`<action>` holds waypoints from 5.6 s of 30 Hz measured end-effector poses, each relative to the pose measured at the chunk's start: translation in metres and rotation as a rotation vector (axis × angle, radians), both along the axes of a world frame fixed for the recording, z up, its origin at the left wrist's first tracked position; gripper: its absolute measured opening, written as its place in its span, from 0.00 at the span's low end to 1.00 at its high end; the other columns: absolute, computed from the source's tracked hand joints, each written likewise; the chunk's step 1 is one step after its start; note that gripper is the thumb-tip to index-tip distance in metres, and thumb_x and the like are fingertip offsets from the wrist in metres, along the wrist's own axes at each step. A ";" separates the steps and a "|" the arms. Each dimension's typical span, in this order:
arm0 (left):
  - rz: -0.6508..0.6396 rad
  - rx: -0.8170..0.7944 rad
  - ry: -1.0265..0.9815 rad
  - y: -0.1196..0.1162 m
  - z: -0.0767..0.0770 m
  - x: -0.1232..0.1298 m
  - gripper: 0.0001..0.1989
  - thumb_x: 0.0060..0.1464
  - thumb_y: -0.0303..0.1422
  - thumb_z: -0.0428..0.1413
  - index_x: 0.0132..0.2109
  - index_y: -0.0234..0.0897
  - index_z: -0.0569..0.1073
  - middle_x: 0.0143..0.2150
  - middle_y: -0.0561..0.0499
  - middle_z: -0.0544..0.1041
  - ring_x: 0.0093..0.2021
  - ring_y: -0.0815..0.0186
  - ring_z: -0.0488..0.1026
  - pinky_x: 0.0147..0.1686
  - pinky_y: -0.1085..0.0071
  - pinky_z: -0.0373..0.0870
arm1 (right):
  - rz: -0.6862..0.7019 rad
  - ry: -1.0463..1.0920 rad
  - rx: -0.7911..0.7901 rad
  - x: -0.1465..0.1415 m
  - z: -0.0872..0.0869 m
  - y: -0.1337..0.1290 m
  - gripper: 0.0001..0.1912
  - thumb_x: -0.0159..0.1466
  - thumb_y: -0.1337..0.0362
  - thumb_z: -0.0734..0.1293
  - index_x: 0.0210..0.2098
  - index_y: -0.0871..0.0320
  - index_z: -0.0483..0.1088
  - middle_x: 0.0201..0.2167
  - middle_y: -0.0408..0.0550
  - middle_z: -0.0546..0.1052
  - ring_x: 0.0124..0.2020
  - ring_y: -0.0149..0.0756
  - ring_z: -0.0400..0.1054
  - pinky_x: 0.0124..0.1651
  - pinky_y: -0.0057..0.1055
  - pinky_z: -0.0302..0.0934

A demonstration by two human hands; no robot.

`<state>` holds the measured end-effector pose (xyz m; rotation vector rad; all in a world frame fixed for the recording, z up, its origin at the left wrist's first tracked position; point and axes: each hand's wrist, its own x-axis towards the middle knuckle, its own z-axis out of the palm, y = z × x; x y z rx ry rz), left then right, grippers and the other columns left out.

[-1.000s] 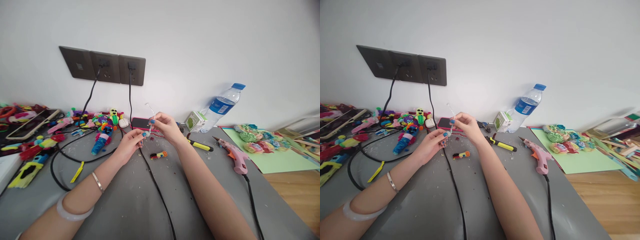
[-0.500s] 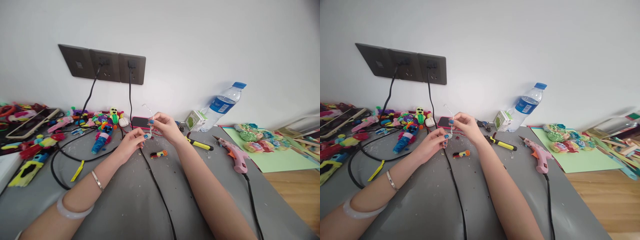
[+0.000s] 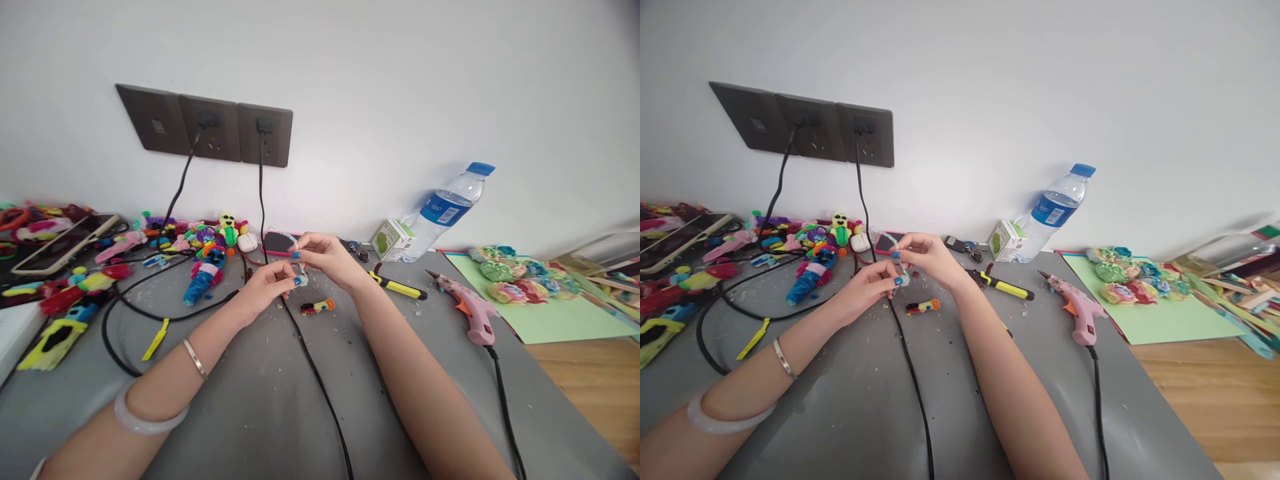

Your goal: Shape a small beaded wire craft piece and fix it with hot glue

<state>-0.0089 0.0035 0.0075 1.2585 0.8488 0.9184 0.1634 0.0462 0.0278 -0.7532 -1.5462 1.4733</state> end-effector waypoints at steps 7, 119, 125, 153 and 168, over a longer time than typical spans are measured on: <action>-0.039 0.048 0.036 0.001 -0.007 0.000 0.10 0.49 0.36 0.62 0.27 0.37 0.71 0.31 0.52 0.69 0.31 0.68 0.63 0.31 0.72 0.62 | 0.151 -0.025 0.004 0.000 0.000 -0.003 0.10 0.59 0.59 0.73 0.32 0.59 0.73 0.21 0.40 0.74 0.24 0.27 0.65 0.28 0.26 0.58; -0.025 -0.024 0.186 0.000 -0.007 0.000 0.09 0.45 0.37 0.60 0.30 0.36 0.70 0.31 0.52 0.70 0.32 0.66 0.65 0.33 0.69 0.62 | 0.251 -0.093 -0.035 -0.002 -0.003 -0.003 0.09 0.61 0.60 0.71 0.35 0.61 0.73 0.24 0.42 0.74 0.24 0.27 0.65 0.29 0.25 0.57; -0.036 -0.043 0.185 0.000 -0.008 -0.001 0.09 0.46 0.37 0.59 0.32 0.36 0.70 0.32 0.53 0.69 0.32 0.67 0.65 0.32 0.70 0.60 | 0.252 -0.092 -0.031 -0.002 -0.003 -0.003 0.10 0.60 0.60 0.71 0.35 0.61 0.73 0.24 0.42 0.74 0.25 0.28 0.65 0.29 0.25 0.58; -0.025 -0.022 0.211 0.000 -0.008 -0.001 0.09 0.46 0.37 0.59 0.30 0.36 0.70 0.31 0.52 0.69 0.32 0.66 0.66 0.31 0.70 0.62 | 0.250 -0.102 -0.040 -0.002 -0.002 -0.003 0.10 0.60 0.59 0.72 0.34 0.61 0.73 0.24 0.42 0.75 0.24 0.28 0.65 0.29 0.26 0.58; -0.031 -0.051 0.180 0.000 -0.008 -0.001 0.10 0.45 0.37 0.60 0.32 0.36 0.70 0.32 0.52 0.69 0.32 0.67 0.65 0.31 0.69 0.60 | 0.255 -0.098 -0.033 -0.002 -0.003 -0.002 0.10 0.60 0.60 0.71 0.35 0.61 0.73 0.23 0.42 0.74 0.24 0.27 0.65 0.28 0.26 0.58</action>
